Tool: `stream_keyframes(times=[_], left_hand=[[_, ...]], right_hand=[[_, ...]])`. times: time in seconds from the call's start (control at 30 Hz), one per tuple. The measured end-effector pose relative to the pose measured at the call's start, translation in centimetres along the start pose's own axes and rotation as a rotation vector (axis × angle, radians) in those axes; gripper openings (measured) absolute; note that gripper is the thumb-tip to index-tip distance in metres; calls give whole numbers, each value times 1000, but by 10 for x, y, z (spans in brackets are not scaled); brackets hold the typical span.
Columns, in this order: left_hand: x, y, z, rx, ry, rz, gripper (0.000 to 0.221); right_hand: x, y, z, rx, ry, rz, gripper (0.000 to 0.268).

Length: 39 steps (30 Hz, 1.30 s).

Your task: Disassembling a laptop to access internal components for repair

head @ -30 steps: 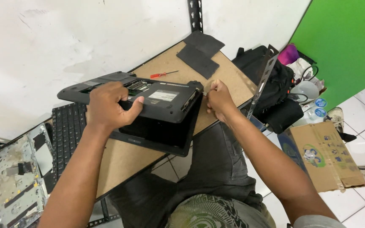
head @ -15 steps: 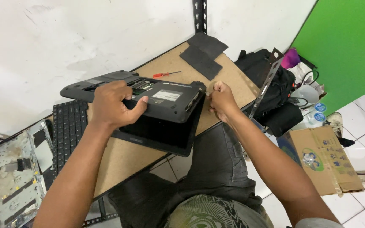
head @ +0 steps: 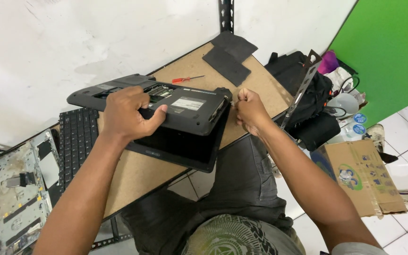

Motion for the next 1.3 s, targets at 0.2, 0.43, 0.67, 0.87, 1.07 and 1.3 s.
stream_keyframes(times=[0.2, 0.43, 0.67, 0.87, 1.07, 1.3], left_hand=[[-1, -2, 1, -15, 33, 8, 51], [-1, -2, -4, 11, 10, 21, 47], [-3, 8, -4, -7, 59, 5, 53], [-4, 5, -4, 11, 90, 10, 55], [-3, 13, 5, 52, -2, 29, 52], [-9, 10, 17, 60, 18, 88, 49]], right_hand=[[-1, -1, 1, -7, -4, 48, 21], [-2, -33, 22, -32, 31, 37, 20], [6, -37, 41, 90, -4, 48, 16], [24, -38, 27, 118, 57, -20, 24], [32, -16, 5, 536, -153, -128, 15], [31, -48, 21, 1083, -202, -209, 13]])
Point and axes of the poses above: each hand's wrist, its own y-axis towards the middle knuckle, its own x-axis out of the back of the hand, z = x × y, the point moved 6 cm from there along y, towards the middle knuckle, and after that the axes turned 12 degrees about -z, right-handed, at the moved point
